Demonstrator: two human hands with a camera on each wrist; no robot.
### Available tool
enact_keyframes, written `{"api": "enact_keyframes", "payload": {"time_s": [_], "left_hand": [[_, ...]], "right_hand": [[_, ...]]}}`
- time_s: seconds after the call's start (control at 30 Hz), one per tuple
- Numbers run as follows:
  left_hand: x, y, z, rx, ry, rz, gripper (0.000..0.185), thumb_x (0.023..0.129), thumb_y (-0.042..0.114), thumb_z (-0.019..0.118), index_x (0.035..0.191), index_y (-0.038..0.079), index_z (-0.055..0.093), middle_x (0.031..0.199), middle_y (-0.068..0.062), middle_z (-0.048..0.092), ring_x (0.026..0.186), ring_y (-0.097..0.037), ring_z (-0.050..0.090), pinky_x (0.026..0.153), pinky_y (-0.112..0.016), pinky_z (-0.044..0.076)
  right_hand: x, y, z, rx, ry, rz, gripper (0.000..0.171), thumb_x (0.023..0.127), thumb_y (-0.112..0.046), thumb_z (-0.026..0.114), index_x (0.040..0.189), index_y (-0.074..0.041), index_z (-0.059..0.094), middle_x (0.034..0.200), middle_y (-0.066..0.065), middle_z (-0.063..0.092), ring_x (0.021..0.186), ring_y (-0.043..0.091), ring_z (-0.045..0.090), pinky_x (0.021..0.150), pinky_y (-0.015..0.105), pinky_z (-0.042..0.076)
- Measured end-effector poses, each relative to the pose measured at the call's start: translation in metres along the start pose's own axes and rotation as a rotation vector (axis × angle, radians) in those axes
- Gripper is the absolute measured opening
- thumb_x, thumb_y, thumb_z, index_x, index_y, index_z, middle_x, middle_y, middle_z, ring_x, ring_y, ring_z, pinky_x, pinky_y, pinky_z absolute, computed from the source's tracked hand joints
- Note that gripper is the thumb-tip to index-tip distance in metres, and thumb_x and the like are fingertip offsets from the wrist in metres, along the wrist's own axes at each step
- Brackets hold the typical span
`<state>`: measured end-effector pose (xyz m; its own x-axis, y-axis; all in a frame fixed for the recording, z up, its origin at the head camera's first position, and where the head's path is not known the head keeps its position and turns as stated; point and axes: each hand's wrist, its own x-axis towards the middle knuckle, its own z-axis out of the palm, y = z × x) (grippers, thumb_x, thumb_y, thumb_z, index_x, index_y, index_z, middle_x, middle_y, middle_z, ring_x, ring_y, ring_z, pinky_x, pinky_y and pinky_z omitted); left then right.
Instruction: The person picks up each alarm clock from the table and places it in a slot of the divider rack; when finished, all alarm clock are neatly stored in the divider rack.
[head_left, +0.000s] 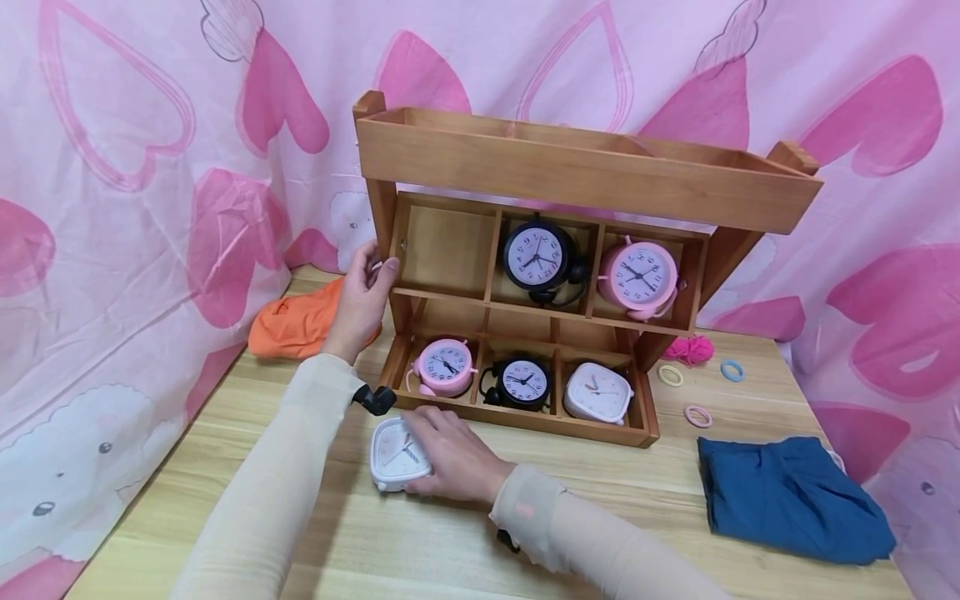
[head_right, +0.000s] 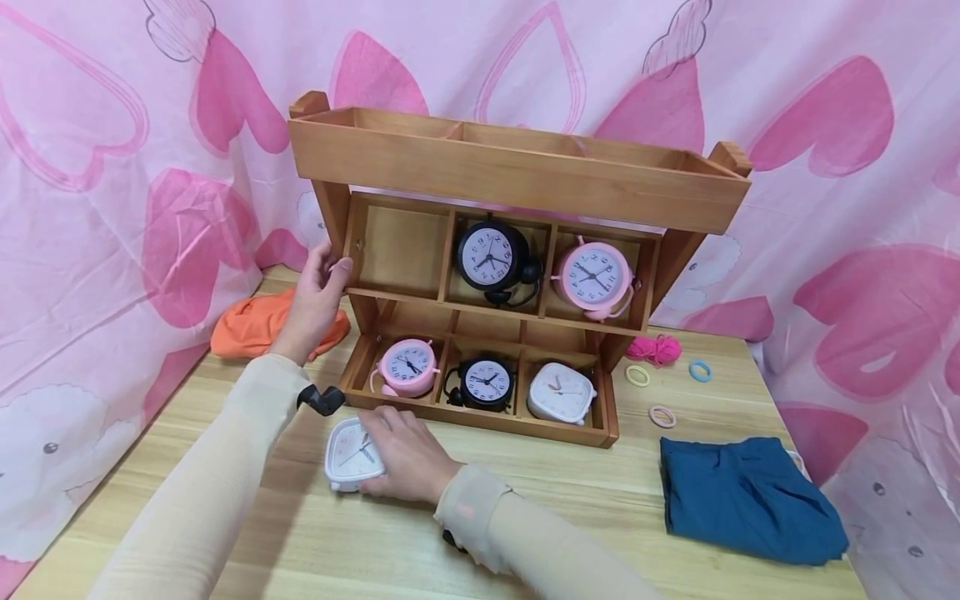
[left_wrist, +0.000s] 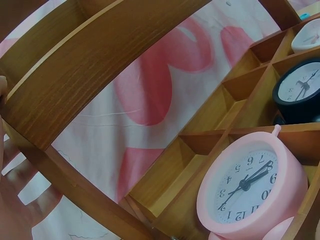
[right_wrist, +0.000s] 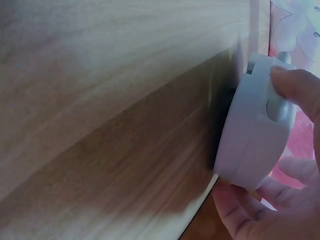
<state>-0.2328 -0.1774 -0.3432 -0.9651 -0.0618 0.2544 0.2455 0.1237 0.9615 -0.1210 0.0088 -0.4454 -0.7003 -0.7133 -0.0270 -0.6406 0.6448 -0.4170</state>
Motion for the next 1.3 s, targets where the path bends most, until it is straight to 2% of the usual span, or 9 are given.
{"api": "enact_keyframes", "payload": {"time_s": [0.2,0.33,0.5,0.73,0.97,1.0,1.17,1.3], "left_hand": [[0.0,0.0,-0.001,0.01,-0.006,-0.002,0.054,0.104,0.021,0.049,0.15,0.002,0.029,0.149,-0.02,0.042,0.139,-0.03,0.043,0.119,-0.04,0.033],[0.0,0.001,-0.001,0.021,-0.007,-0.004,0.054,0.104,0.022,0.049,0.15,0.003,0.029,0.15,-0.019,0.042,0.139,-0.03,0.043,0.119,-0.041,0.033],[0.0,0.0,0.0,0.005,0.002,0.005,0.053,0.104,0.02,0.049,0.149,0.002,0.031,0.149,-0.02,0.043,0.138,-0.032,0.044,0.118,-0.042,0.034],[0.0,0.001,-0.001,0.017,0.001,-0.008,0.053,0.104,0.021,0.049,0.15,0.002,0.03,0.149,-0.02,0.043,0.139,-0.03,0.043,0.119,-0.041,0.033],[0.005,-0.012,-0.002,-0.009,-0.001,0.002,0.054,0.103,0.027,0.05,0.149,0.006,0.033,0.15,-0.019,0.043,0.139,-0.031,0.043,0.118,-0.043,0.035],[0.005,-0.012,-0.002,-0.018,-0.004,-0.004,0.053,0.103,0.025,0.05,0.15,0.006,0.032,0.151,-0.02,0.042,0.139,-0.032,0.043,0.118,-0.044,0.034],[0.013,-0.03,-0.004,-0.035,0.005,-0.002,0.053,0.103,0.027,0.051,0.15,0.011,0.034,0.15,-0.015,0.044,0.138,-0.029,0.045,0.117,-0.043,0.036],[0.014,-0.03,-0.004,-0.018,0.003,0.002,0.053,0.103,0.029,0.051,0.15,0.012,0.034,0.15,-0.014,0.045,0.138,-0.027,0.046,0.116,-0.042,0.037]], "right_hand": [[-0.006,0.0,-0.005,0.038,0.062,-0.009,0.098,0.072,-0.045,0.084,0.151,-0.015,0.036,0.143,0.005,0.045,0.125,0.021,0.047,0.107,0.034,0.044],[-0.014,0.0,-0.022,0.047,0.136,-0.008,0.1,0.069,-0.042,0.087,0.151,-0.016,0.036,0.144,0.004,0.044,0.128,0.021,0.046,0.108,0.036,0.044],[-0.021,0.007,-0.061,0.034,0.239,0.007,0.098,0.067,-0.038,0.089,0.15,-0.019,0.039,0.145,0.004,0.044,0.128,0.02,0.045,0.104,0.039,0.048],[-0.023,0.016,-0.124,-0.031,0.469,-0.054,0.089,0.068,-0.034,0.089,0.144,-0.013,0.047,0.142,0.007,0.045,0.122,0.024,0.046,0.101,0.04,0.049],[-0.008,0.015,-0.166,-0.09,0.613,-0.114,0.082,0.071,-0.031,0.088,0.141,-0.013,0.048,0.145,0.013,0.041,0.129,0.03,0.043,0.105,0.046,0.045],[-0.004,0.016,-0.169,-0.104,0.625,-0.118,0.082,0.071,-0.031,0.087,0.141,-0.013,0.048,0.145,0.013,0.041,0.128,0.031,0.043,0.105,0.046,0.045],[0.014,0.016,-0.18,-0.146,0.655,-0.111,0.079,0.074,-0.029,0.084,0.142,-0.013,0.048,0.147,0.016,0.039,0.127,0.035,0.045,0.103,0.047,0.048],[0.029,0.018,-0.185,-0.175,0.667,-0.098,0.075,0.076,-0.029,0.081,0.141,-0.013,0.048,0.149,0.017,0.038,0.128,0.038,0.046,0.102,0.048,0.049]]}}
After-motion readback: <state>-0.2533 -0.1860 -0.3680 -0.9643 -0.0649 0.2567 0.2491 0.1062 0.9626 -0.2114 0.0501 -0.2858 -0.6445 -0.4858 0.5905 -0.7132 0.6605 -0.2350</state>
